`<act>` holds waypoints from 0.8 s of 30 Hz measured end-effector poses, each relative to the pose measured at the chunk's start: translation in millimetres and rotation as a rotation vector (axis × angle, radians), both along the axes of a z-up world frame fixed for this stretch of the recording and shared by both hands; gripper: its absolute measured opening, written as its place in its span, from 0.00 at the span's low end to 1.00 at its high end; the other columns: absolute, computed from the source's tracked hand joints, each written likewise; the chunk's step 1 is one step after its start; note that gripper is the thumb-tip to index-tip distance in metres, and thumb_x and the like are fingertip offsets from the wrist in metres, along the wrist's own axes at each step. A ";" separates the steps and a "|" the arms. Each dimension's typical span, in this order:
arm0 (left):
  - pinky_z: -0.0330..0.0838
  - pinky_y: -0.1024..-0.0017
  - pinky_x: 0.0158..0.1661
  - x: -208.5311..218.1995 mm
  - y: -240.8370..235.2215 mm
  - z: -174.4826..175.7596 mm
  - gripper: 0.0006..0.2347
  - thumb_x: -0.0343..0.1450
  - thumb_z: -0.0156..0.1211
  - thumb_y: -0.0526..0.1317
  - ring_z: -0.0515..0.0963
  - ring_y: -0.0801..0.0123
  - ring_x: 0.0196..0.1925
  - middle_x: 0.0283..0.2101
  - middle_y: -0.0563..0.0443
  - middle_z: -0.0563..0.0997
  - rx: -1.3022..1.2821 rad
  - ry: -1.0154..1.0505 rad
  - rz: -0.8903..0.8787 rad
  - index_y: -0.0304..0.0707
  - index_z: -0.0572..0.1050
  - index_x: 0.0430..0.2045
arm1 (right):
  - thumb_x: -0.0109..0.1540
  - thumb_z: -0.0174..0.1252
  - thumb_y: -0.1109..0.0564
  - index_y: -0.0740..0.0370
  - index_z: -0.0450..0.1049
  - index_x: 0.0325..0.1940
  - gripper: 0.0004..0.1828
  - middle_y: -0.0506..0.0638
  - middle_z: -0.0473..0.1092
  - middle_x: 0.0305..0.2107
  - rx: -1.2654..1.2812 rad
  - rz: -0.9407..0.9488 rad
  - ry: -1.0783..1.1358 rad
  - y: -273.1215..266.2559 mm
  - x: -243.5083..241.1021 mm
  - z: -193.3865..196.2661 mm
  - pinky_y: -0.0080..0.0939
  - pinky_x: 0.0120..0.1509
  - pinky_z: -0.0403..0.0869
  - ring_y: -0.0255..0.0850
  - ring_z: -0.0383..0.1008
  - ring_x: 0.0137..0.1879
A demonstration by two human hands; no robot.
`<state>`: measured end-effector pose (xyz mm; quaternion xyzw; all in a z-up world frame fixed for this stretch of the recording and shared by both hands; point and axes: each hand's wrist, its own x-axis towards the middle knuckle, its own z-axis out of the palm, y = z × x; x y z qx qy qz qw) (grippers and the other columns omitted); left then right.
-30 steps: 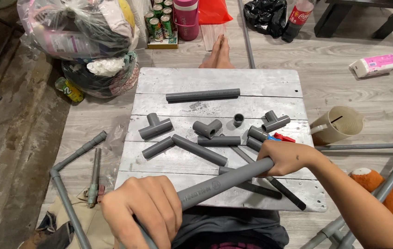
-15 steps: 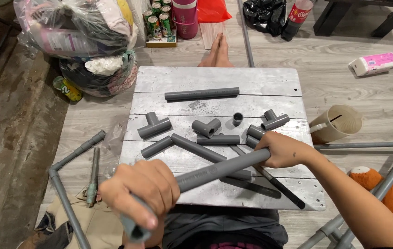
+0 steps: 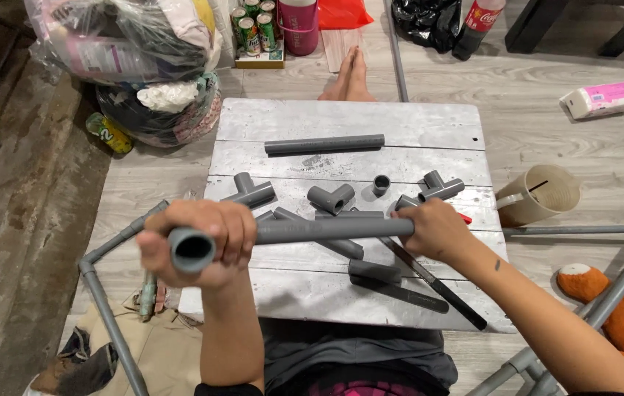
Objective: The person assembles gray PVC pipes and fittings on a low white table. They connect straight pipes with elbow and T-joints, then attach a brass valve assembly to a pipe segment, testing fit and orientation.
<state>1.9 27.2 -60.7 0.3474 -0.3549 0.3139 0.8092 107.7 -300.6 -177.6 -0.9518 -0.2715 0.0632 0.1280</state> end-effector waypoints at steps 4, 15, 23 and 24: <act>0.62 0.73 0.15 15.0 -15.4 2.7 0.22 0.77 0.41 0.52 0.57 0.76 0.07 0.09 0.59 0.54 -0.266 0.288 0.227 0.33 0.73 0.21 | 0.52 0.65 0.49 0.47 0.75 0.29 0.06 0.48 0.69 0.15 0.091 -0.011 -0.523 -6.4 15.1 -2.6 0.48 0.35 0.76 0.50 0.76 0.27; 0.61 0.75 0.19 58.7 10.4 -16.1 0.24 0.65 0.60 0.62 0.60 0.75 0.12 0.12 0.60 0.55 -0.719 0.894 0.426 0.36 0.77 0.25 | 0.67 0.62 0.50 0.50 0.65 0.20 0.22 0.40 0.59 0.10 0.139 -0.012 -1.085 6.2 37.3 30.0 0.33 0.27 0.68 0.37 0.66 0.17; 0.63 0.75 0.21 39.3 43.2 -40.8 0.25 0.76 0.35 0.58 0.58 0.77 0.10 0.11 0.59 0.56 -0.254 0.196 -0.097 0.38 0.77 0.32 | 0.56 0.66 0.55 0.65 0.85 0.33 0.10 0.58 0.78 0.21 -0.152 -0.045 0.382 15.7 16.0 110.7 0.46 0.43 0.79 0.52 0.83 0.33; 0.63 0.75 0.21 42.2 43.6 -42.0 0.25 0.76 0.35 0.58 0.58 0.77 0.10 0.11 0.59 0.56 -0.255 0.196 -0.099 0.38 0.77 0.32 | 0.56 0.66 0.55 0.65 0.85 0.33 0.10 0.58 0.78 0.21 -0.152 -0.046 0.381 12.5 16.4 107.7 0.46 0.43 0.79 0.52 0.83 0.33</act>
